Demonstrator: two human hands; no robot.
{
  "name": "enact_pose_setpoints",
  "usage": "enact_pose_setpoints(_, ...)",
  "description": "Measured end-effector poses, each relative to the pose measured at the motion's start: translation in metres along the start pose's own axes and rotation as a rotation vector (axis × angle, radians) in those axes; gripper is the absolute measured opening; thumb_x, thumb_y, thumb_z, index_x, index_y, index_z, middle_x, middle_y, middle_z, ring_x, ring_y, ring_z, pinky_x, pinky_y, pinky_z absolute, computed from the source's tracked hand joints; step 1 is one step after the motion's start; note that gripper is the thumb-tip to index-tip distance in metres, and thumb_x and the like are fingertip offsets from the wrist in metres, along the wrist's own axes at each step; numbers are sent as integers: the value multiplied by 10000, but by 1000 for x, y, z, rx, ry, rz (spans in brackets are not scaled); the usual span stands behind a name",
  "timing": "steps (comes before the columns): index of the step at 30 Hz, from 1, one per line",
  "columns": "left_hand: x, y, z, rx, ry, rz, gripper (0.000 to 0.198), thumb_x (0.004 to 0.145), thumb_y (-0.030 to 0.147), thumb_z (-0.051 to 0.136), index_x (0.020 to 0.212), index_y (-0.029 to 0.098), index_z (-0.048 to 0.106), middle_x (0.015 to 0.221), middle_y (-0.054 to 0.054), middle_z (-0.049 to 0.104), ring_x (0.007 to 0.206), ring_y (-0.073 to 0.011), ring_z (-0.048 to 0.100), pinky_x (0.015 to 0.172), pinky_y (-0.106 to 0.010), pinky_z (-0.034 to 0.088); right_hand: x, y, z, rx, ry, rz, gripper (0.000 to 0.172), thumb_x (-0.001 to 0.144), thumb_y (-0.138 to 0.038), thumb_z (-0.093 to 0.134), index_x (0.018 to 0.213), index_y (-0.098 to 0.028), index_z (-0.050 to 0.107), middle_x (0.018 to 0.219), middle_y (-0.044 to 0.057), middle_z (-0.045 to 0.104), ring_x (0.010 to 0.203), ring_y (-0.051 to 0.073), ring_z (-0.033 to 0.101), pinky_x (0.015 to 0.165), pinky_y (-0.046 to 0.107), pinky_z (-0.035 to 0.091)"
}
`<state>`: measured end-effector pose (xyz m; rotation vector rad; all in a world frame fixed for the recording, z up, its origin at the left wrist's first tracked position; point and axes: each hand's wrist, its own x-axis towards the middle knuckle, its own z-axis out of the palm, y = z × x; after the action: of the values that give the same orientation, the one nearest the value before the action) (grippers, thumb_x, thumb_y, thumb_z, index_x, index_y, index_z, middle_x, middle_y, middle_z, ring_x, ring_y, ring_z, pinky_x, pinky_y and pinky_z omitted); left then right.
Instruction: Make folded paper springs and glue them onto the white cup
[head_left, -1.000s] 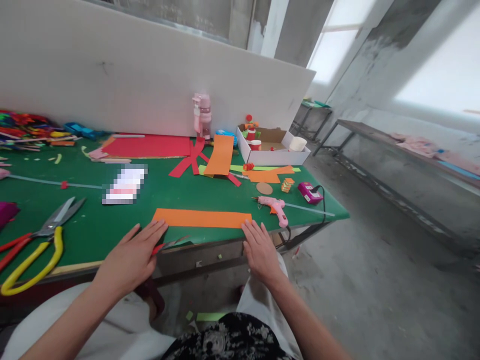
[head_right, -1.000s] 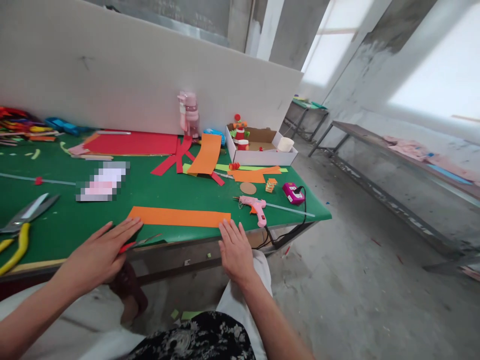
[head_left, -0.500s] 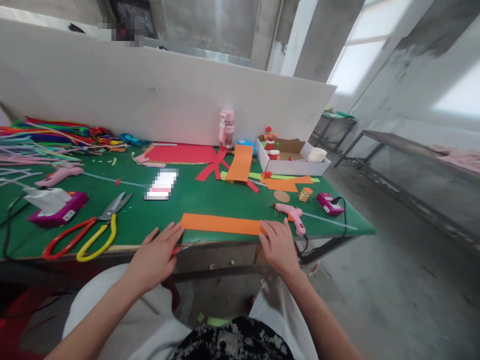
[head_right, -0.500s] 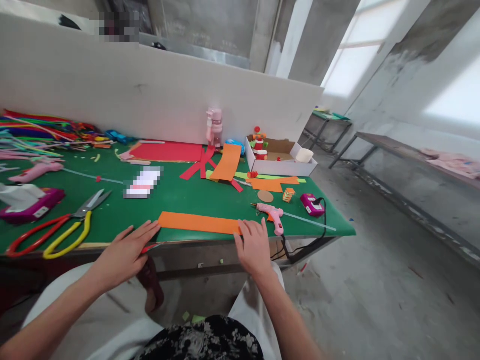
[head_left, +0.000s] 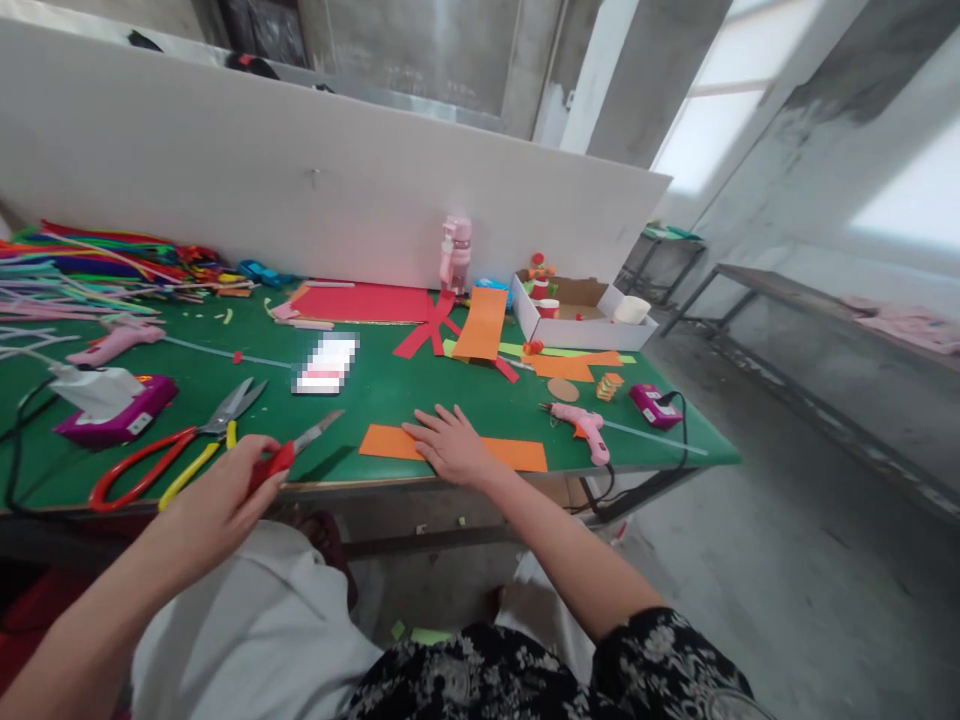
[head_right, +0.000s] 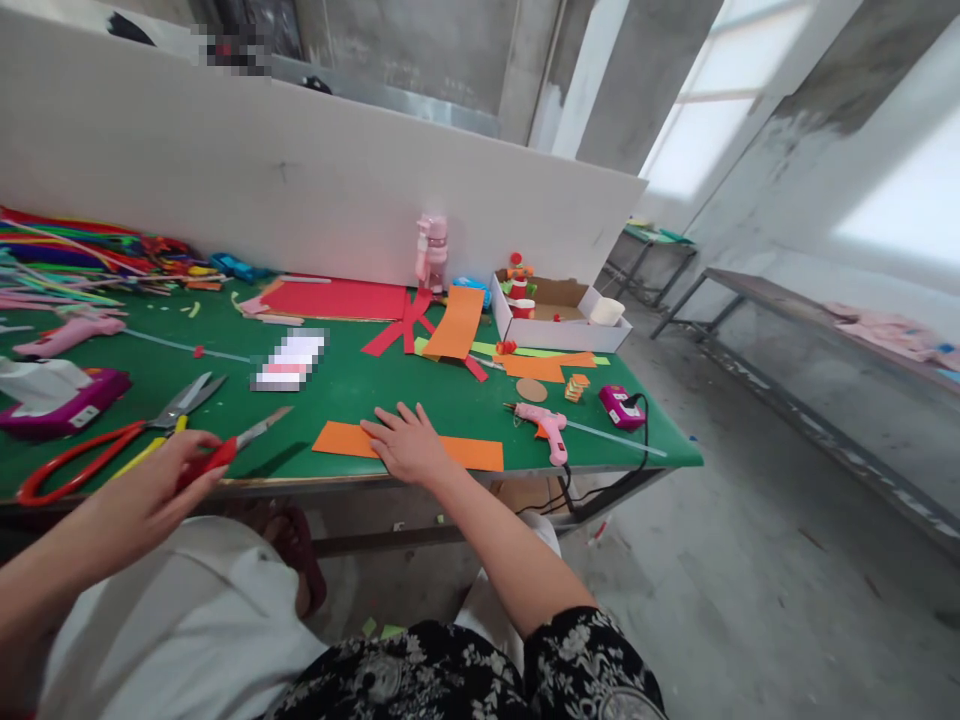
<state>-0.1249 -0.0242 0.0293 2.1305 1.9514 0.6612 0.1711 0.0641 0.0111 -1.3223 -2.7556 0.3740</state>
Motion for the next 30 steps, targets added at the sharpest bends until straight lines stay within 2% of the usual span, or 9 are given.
enact_pose_setpoints(3, 2, -17, 8, -49, 23, 61, 320, 914, 507, 363, 1094, 283, 506, 1005, -94, 734, 905, -304, 718, 708, -381, 554, 2, 4, -3, 3, -8, -21, 481, 1049, -405, 350, 1508, -303, 454, 1596, 5, 407, 1504, 297, 294, 1231, 548, 197)
enact_pose_setpoints(6, 4, -22, 16, 32, 57, 57, 392, 927, 504, 343, 1197, 291, 531, 1118, -102, 725, 940, -323, 718, 726, -403, 559, 8, 1, -6, 16, -2, -19, 482, 1048, -411, 342, 1509, -317, 449, 1594, 6, 410, 1504, 288, 295, 1231, 566, 173)
enact_pose_setpoints(9, 3, -22, 20, 73, 65, 94, 405, 930, 445, 340, 1208, 259, 568, 1131, -121, 716, 978, -322, 703, 801, -423, 557, 14, -2, -4, 34, 1, 12, 490, 1058, -396, 297, 1526, -321, 420, 1599, -1, 401, 1516, 272, 269, 1235, 559, 167)
enact_pose_setpoints(13, 1, -20, 15, 76, 41, 149, 418, 953, 395, 329, 1216, 217, 600, 1140, -126, 691, 1021, -285, 664, 873, -387, 535, 17, -2, 0, 62, 31, 55, 510, 1058, -392, 272, 1542, -292, 398, 1606, 10, 387, 1522, 267, 253, 1240, 524, 186)
enact_pose_setpoints(16, 1, -17, 8, 175, 35, 141, 429, 970, 348, 312, 1233, 206, 619, 1123, -125, 690, 1010, -279, 649, 875, -393, 513, 17, 0, 0, 55, 27, 45, 514, 1058, -400, 263, 1547, -305, 386, 1614, -4, 373, 1527, 272, 239, 1242, 521, 182)
enact_pose_setpoints(21, 5, -10, 1, 346, 13, 133, 459, 978, 248, 282, 1244, 200, 654, 1226, -133, 684, 1063, -306, 626, 859, -436, 475, 16, 0, 0, -13, -10, -12, 496, 1057, -424, 278, 1545, -387, 360, 1630, -35, 333, 1533, 298, 215, 1232, 566, 184)
enact_pose_setpoints(25, 8, -11, 2, 367, 13, 145, 463, 962, 184, 291, 1223, 202, 673, 1233, -134, 686, 1067, -293, 618, 836, -418, 457, 17, -1, 0, -45, -6, -30, 484, 1056, -425, 306, 1536, -408, 370, 1628, -28, 339, 1522, 330, 237, 1220, 596, 201)
enact_pose_setpoints(30, 13, -15, 10, 399, 42, 145, 413, 973, 216, 340, 1221, 234, 670, 1213, -106, 701, 1063, -271, 611, 817, -389, 440, 18, 0, 1, -66, -13, -38, 472, 1052, -421, 334, 1520, -428, 389, 1628, -20, 336, 1516, 343, 252, 1207, 620, 216)
